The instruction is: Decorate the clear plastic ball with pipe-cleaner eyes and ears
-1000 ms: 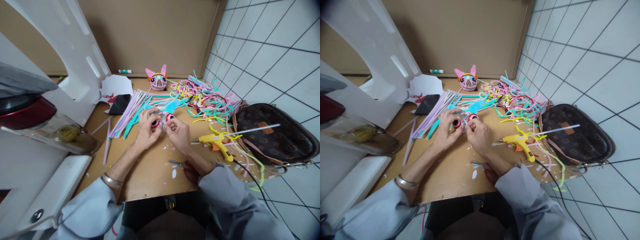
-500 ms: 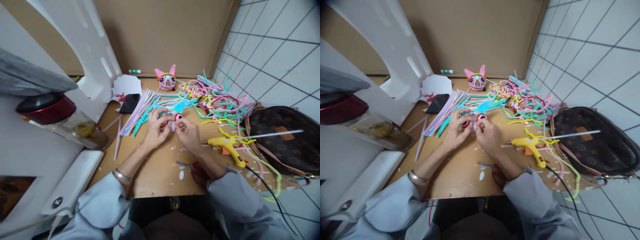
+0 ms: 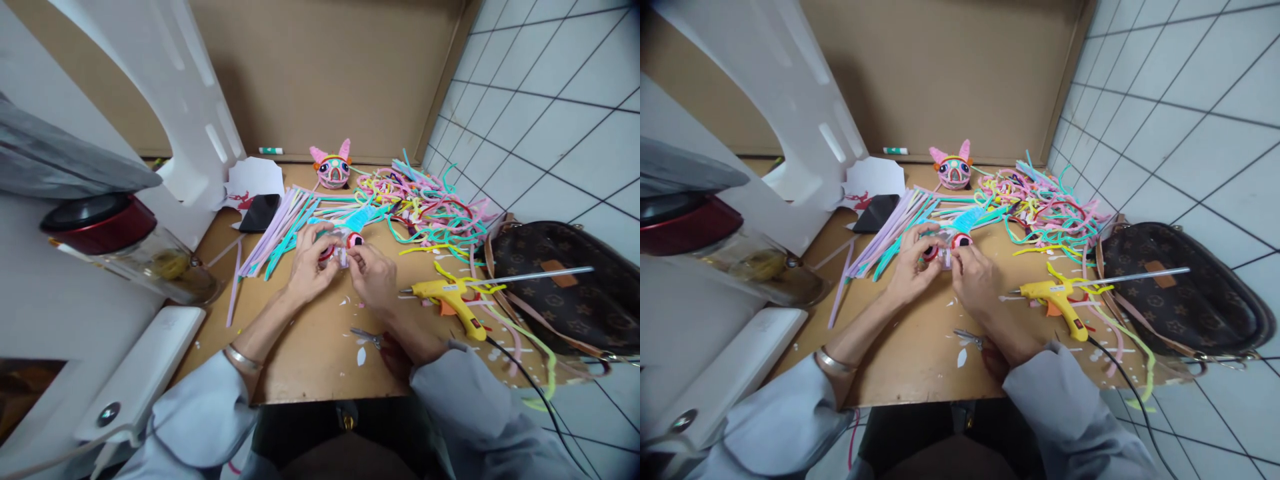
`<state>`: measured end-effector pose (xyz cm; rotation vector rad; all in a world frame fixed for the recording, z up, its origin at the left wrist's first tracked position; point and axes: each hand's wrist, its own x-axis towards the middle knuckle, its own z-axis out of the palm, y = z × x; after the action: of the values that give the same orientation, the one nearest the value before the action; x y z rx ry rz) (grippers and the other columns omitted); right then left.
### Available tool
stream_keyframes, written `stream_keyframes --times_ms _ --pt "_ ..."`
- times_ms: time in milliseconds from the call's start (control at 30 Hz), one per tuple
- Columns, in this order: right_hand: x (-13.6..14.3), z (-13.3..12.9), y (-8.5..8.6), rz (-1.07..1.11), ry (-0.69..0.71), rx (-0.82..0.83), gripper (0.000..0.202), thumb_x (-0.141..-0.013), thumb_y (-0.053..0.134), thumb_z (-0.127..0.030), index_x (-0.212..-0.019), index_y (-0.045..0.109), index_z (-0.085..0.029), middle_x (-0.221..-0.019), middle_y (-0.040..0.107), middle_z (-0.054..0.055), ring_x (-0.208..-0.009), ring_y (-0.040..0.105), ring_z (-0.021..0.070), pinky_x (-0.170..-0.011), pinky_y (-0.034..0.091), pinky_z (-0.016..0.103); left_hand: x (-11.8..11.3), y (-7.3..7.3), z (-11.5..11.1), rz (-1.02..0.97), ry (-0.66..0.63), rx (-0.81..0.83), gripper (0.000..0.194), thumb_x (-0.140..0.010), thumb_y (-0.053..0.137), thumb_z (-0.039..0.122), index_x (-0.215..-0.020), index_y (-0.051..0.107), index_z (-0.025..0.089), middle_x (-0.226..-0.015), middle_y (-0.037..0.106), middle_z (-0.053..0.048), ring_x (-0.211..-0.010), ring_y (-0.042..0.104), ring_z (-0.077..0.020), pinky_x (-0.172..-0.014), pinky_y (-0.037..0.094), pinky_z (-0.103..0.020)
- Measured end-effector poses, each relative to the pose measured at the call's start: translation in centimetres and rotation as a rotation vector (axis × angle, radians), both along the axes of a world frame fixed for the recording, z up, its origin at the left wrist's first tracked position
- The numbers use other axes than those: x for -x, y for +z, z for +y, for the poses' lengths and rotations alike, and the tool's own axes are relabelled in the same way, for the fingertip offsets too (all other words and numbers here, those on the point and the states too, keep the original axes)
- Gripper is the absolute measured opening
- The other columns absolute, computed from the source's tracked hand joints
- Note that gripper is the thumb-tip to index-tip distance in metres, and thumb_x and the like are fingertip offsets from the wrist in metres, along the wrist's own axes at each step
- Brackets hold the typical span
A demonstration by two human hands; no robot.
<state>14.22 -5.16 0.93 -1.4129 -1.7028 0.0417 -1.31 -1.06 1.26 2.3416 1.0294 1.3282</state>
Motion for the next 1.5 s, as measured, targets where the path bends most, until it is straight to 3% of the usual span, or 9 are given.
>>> stream_keyframes --times_ms 333,767,967,1067,1200,1267,1367,1500 --pt "-0.2 0.3 -0.7 -0.278 -0.039 -0.089 0.022 -0.099 0.043 -0.018 -0.092 0.063 -0.02 -0.086 0.069 0.008 -0.077 0.062 0.0199 -0.067 0.041 0.029 -0.1 -0.5 0.3 0.021 -0.005 -0.054 0.021 -0.086 0.057 0.027 -0.104 0.066 0.023 -0.133 0.057 -0.011 -0.128 0.051 -0.0285 -0.112 0.038 -0.05" --pt "-0.1 0.7 -1.2 -0.388 -0.047 -0.183 0.028 -0.104 0.036 -0.022 -0.088 0.058 -0.019 -0.08 0.066 0.007 -0.072 0.06 0.0183 -0.064 0.039 0.03 -0.1 -0.6 0.4 0.043 0.014 -0.052 0.021 -0.085 0.057 0.024 -0.104 0.066 0.022 -0.133 0.057 -0.01 -0.128 0.052 -0.028 -0.111 0.039 -0.049" --pt "-0.2 0.5 -1.0 -0.164 0.072 -0.125 0.009 -0.088 0.047 -0.017 -0.082 0.049 -0.023 -0.075 0.061 0.003 -0.068 0.059 0.0164 -0.065 0.043 0.027 0.1 -0.3 0.3 0.043 0.014 -0.038 0.022 -0.083 0.057 0.022 -0.104 0.065 0.022 -0.134 0.056 -0.011 -0.129 0.051 -0.0285 -0.112 0.04 -0.049" --pt "-0.1 0.4 -0.8 -0.056 0.068 -0.121 0.009 -0.079 0.049 -0.017 -0.08 0.045 -0.025 -0.073 0.058 0.001 -0.065 0.057 0.0159 -0.065 0.045 0.027 0.2 -0.3 0.4 0.035 0.033 -0.013 0.021 -0.084 0.057 0.024 -0.105 0.063 0.022 -0.134 0.055 -0.011 -0.13 0.051 -0.0284 -0.111 0.042 -0.049" --pt "0.3 0.1 -0.4 0.02 0.009 -0.1 0.005 -0.081 0.051 -0.023 -0.077 0.049 -0.024 -0.067 0.058 -0.001 -0.06 0.055 0.0146 -0.063 0.044 0.026 0.3 -0.3 0.6 0.011 0.021 -0.012 0.019 -0.086 0.058 0.025 -0.104 0.062 0.023 -0.133 0.056 -0.011 -0.13 0.051 -0.0283 -0.112 0.041 -0.049" --pt "0.6 -0.1 -0.2 0.04 -0.003 -0.061 0.013 -0.084 0.053 -0.03 -0.073 0.052 -0.024 -0.06 0.056 -0.002 -0.055 0.052 0.0138 -0.061 0.041 0.026 0.4 -0.3 0.6 0.001 0.003 -0.022 0.019 -0.086 0.058 0.026 -0.104 0.063 0.022 -0.132 0.055 -0.011 -0.13 0.051 -0.0286 -0.112 0.041 -0.049" --pt "0.9 -0.3 0.1 0.113 0.006 0.058 0.023 -0.087 0.055 -0.036 -0.069 0.058 -0.023 -0.052 0.054 -0.003 -0.049 0.047 0.0123 -0.057 0.038 0.026 0.4 -0.4 0.6 -0.001 -0.003 -0.021 0.02 -0.086 0.058 0.025 -0.105 0.063 0.022 -0.134 0.055 -0.011 -0.13 0.051 -0.0286 -0.111 0.042 -0.048" --pt "1.2 -0.3 0.2 0.302 0.066 0.234 0.018 -0.084 0.056 -0.034 -0.073 0.063 -0.022 -0.051 0.057 -0.004 -0.045 0.046 0.0104 -0.053 0.037 0.024 0.5 -0.5 0.7 0.006 0.003 -0.017 0.022 -0.086 0.058 0.024 -0.106 0.064 0.022 -0.133 0.055 -0.011 -0.129 0.051 -0.0281 -0.111 0.043 -0.048"
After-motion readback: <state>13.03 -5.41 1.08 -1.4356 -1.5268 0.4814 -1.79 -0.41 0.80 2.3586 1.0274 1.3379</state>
